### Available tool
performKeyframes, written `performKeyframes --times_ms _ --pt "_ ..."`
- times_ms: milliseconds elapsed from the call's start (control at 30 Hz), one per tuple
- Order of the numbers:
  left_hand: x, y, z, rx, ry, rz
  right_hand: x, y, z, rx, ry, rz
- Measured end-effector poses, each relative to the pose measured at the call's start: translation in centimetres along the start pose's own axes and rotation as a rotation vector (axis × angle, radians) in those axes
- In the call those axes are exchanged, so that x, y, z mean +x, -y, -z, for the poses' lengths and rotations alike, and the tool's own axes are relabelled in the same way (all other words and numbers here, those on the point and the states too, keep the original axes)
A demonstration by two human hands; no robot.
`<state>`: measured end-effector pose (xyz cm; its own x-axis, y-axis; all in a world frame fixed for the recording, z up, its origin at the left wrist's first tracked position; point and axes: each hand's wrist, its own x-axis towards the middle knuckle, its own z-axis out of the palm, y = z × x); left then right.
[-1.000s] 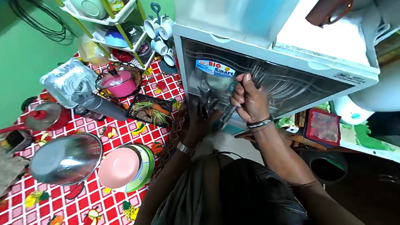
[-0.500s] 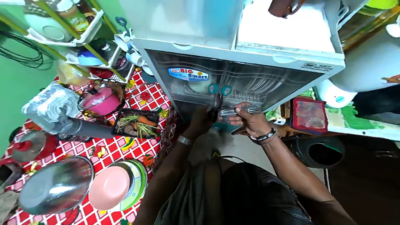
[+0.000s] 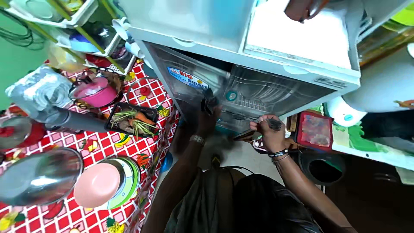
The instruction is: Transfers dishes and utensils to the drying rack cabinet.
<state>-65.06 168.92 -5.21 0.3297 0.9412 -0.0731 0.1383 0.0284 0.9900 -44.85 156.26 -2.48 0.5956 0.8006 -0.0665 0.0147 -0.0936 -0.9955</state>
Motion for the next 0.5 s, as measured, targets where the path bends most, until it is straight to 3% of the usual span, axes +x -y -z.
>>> performKeyframes --times_ms 67,200,367,433,500 --pt "-3.7 0.7 3.4 -0.027 -0.046 0.128 -0.1 -0.1 -2.3 -0.061 0.071 0.002" --pt "-10.1 4.9 10.0 -0.115 -0.392 0.107 1.4 0.5 -9.3 -0.117 0.239 0.104" --pt "-13.9 4.9 16.1 0.004 -0.641 0.153 9.8 3.5 -19.6 -0.154 0.278 0.313" --pt "-15.4 5.1 17.9 0.096 -0.640 0.224 13.7 4.6 -23.4 -0.383 0.194 0.297" --pt "-17.1 5.6 19.1 0.182 -0.594 0.305 15.8 6.4 -26.1 -0.854 0.243 0.277"
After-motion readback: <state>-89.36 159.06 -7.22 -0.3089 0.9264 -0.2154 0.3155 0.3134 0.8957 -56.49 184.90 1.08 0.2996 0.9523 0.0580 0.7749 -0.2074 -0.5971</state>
